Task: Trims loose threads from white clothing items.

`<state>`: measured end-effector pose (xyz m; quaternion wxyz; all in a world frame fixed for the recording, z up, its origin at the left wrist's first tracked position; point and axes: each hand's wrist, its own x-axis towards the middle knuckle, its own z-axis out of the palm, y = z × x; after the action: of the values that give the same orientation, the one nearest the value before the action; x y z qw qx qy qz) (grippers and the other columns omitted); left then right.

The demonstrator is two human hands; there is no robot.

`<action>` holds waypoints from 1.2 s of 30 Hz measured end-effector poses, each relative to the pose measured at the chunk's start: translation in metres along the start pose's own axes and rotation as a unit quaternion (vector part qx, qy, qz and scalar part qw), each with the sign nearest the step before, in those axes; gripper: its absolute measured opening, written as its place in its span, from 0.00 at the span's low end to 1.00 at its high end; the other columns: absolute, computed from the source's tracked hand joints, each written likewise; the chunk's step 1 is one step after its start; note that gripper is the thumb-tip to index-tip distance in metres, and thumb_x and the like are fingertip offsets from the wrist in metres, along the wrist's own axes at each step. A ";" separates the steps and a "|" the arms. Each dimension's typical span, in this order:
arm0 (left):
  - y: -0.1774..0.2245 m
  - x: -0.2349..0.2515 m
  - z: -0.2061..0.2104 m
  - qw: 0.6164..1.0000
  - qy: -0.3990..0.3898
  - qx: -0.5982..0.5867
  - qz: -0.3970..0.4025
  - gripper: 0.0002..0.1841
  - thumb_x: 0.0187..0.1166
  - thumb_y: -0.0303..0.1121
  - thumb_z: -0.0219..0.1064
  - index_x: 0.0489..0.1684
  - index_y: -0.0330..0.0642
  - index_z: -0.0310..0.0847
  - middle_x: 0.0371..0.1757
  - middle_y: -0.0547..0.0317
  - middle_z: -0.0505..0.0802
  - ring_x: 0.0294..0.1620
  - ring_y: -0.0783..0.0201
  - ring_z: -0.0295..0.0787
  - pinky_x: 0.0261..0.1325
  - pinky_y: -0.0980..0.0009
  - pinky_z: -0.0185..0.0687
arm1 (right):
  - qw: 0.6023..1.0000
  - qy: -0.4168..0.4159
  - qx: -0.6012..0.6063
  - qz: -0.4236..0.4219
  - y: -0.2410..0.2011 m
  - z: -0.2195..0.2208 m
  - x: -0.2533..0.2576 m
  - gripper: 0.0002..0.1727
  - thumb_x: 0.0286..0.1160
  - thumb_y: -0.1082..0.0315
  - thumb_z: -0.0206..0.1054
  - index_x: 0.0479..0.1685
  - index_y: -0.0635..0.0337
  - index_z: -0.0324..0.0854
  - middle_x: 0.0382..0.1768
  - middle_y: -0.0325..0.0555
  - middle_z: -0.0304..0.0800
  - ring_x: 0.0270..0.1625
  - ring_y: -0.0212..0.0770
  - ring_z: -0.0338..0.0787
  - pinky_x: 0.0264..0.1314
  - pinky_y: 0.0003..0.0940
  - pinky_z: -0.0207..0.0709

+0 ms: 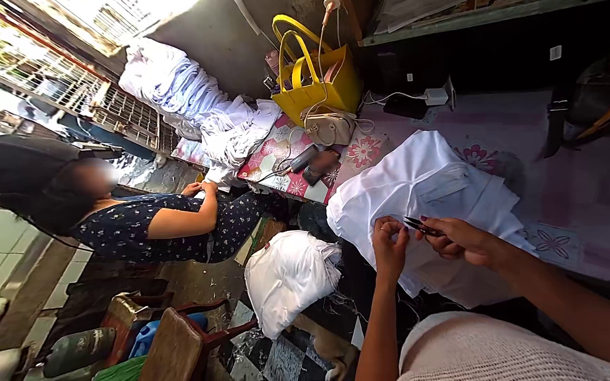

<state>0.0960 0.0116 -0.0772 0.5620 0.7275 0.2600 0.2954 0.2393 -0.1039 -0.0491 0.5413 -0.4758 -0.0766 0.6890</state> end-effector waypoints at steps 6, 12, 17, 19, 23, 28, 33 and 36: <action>-0.003 0.000 0.003 1.000 -0.002 0.024 0.014 0.04 0.71 0.20 0.66 0.29 0.27 0.84 0.44 0.48 0.85 0.47 0.70 0.84 0.52 0.79 0.82 | 1.000 0.004 -0.010 -0.011 0.002 -0.001 0.000 0.23 0.96 0.51 0.42 0.40 0.52 0.78 0.10 0.23 0.55 0.09 0.19 0.53 0.11 0.15 0.49; -0.004 -0.005 0.002 0.998 -0.002 0.057 0.015 0.04 0.70 0.20 0.67 0.28 0.27 0.85 0.44 0.46 0.86 0.48 0.67 0.84 0.52 0.77 0.82 | 0.999 0.026 -0.027 -0.027 0.009 -0.001 0.002 0.21 0.96 0.54 0.45 0.40 0.53 0.79 0.11 0.24 0.56 0.09 0.20 0.53 0.11 0.15 0.49; 0.020 -0.014 -0.006 0.964 0.068 0.254 0.029 0.05 0.69 0.21 0.68 0.32 0.24 0.84 0.41 0.39 0.88 0.42 0.52 0.88 0.48 0.62 0.86 | 0.995 0.042 -0.050 -0.078 0.003 0.003 -0.013 0.22 0.97 0.54 0.43 0.41 0.53 0.79 0.11 0.23 0.57 0.09 0.20 0.53 0.12 0.15 0.49; 0.026 -0.005 -0.008 0.941 0.108 0.319 0.021 0.13 0.75 0.27 0.70 0.45 0.21 0.83 0.45 0.35 0.88 0.40 0.49 0.88 0.46 0.60 0.87 | 0.989 0.047 -0.070 -0.121 -0.002 0.011 -0.018 0.23 0.97 0.53 0.40 0.42 0.52 0.79 0.11 0.23 0.57 0.10 0.20 0.53 0.12 0.15 0.50; 0.002 0.019 -0.005 0.929 0.144 0.338 0.046 0.14 0.73 0.31 0.76 0.42 0.25 0.87 0.44 0.34 0.89 0.43 0.43 0.90 0.46 0.52 0.88 | 0.966 0.094 -0.137 -0.200 -0.005 0.024 -0.010 0.12 0.91 0.59 0.55 0.45 0.55 0.80 0.15 0.23 0.62 0.12 0.19 0.58 0.16 0.16 0.54; -0.006 0.003 -0.042 0.985 0.104 0.104 0.089 0.04 0.63 0.21 0.78 0.28 0.29 0.89 0.33 0.53 0.92 0.35 0.71 0.88 0.42 0.77 0.87 | 0.892 0.243 -0.280 -0.257 0.001 0.001 0.003 0.17 0.76 0.59 0.75 0.50 0.65 0.83 0.27 0.35 0.78 0.24 0.23 0.69 0.28 0.23 0.65; 0.035 -0.030 -0.095 0.975 -0.216 0.057 0.012 0.05 0.71 0.24 0.74 0.33 0.29 0.91 0.35 0.56 0.96 0.38 0.73 0.92 0.51 0.73 0.88 | 0.898 0.237 -0.290 -0.229 0.006 -0.002 0.009 0.18 0.77 0.55 0.74 0.46 0.65 0.84 0.26 0.35 0.77 0.23 0.24 0.68 0.28 0.24 0.65; 0.064 -0.025 -0.079 0.945 -0.301 0.129 0.019 0.11 0.76 0.28 0.73 0.48 0.27 0.91 0.47 0.45 0.97 0.51 0.60 0.95 0.63 0.61 0.87 | 0.893 0.227 -0.319 -0.222 0.004 0.006 0.014 0.16 0.76 0.60 0.74 0.43 0.68 0.83 0.25 0.38 0.75 0.25 0.28 0.68 0.31 0.28 0.66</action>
<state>0.0251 0.0313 -0.0035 0.5096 0.8537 0.1002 0.0373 0.2324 -0.0919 -0.0565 0.5017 -0.7372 -0.2711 0.3624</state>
